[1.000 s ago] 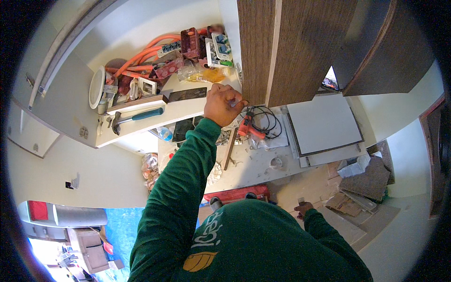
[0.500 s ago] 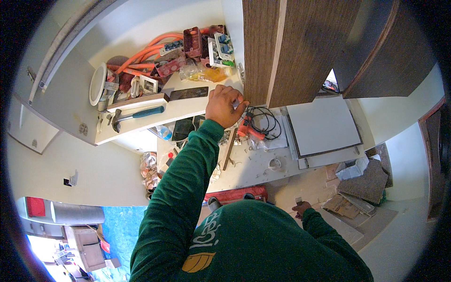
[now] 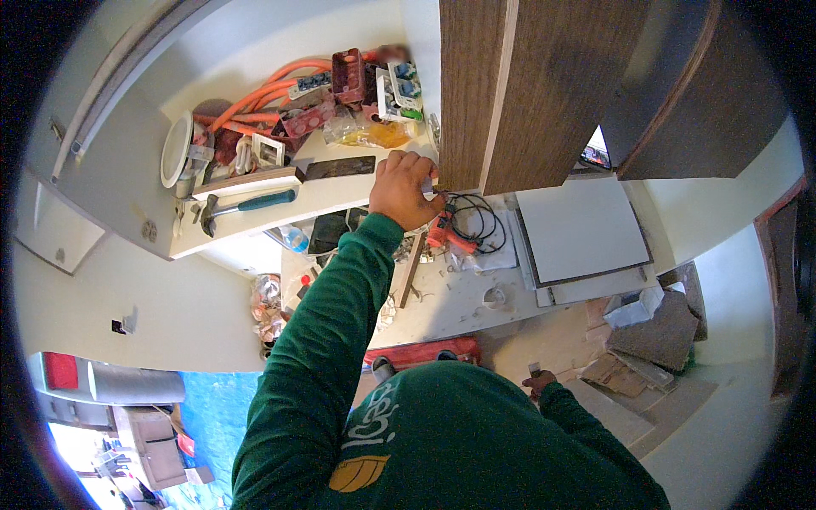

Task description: The person uses a chisel to carve and adjust a wooden cabinet door, repeatedly tapping and scraping the edge to fit it into place. They handle the door and chisel throughout, occasionally pausing to inspect the fit.

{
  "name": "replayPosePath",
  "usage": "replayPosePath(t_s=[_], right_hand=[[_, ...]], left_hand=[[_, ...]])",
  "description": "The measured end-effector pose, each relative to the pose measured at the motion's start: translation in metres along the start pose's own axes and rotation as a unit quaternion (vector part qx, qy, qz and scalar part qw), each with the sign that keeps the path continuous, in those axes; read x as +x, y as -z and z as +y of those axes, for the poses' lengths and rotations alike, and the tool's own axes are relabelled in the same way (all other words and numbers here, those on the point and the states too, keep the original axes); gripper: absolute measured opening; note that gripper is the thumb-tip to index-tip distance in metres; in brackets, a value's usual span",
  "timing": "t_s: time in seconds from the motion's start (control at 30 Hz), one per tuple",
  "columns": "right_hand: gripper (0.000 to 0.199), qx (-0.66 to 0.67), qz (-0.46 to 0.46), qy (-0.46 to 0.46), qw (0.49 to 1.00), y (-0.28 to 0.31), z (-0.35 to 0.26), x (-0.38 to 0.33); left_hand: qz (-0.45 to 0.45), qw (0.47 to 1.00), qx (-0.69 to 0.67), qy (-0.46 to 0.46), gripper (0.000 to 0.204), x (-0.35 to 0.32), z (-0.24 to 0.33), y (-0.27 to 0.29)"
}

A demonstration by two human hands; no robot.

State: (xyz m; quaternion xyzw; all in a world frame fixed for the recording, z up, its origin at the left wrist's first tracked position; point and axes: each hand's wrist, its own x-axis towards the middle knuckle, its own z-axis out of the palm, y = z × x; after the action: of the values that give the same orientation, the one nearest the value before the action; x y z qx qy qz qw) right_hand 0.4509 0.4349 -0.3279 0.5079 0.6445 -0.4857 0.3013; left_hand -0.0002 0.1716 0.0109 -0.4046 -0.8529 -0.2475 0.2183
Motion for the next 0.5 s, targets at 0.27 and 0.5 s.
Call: replayPosePath(t_s=[0.27,0.5], right_hand=[[0.039,-0.086,-0.006,0.029,0.996,0.003,0.016,0.016],[0.045,0.232,-0.174,0.032,0.956,0.021,0.025,0.047]], left_hand=[[0.04,0.996,-0.079,-0.022,0.034,-0.002,-0.007,0.001],[0.174,0.984,-0.008,-0.041,0.018,-0.014,-0.05,0.031]])
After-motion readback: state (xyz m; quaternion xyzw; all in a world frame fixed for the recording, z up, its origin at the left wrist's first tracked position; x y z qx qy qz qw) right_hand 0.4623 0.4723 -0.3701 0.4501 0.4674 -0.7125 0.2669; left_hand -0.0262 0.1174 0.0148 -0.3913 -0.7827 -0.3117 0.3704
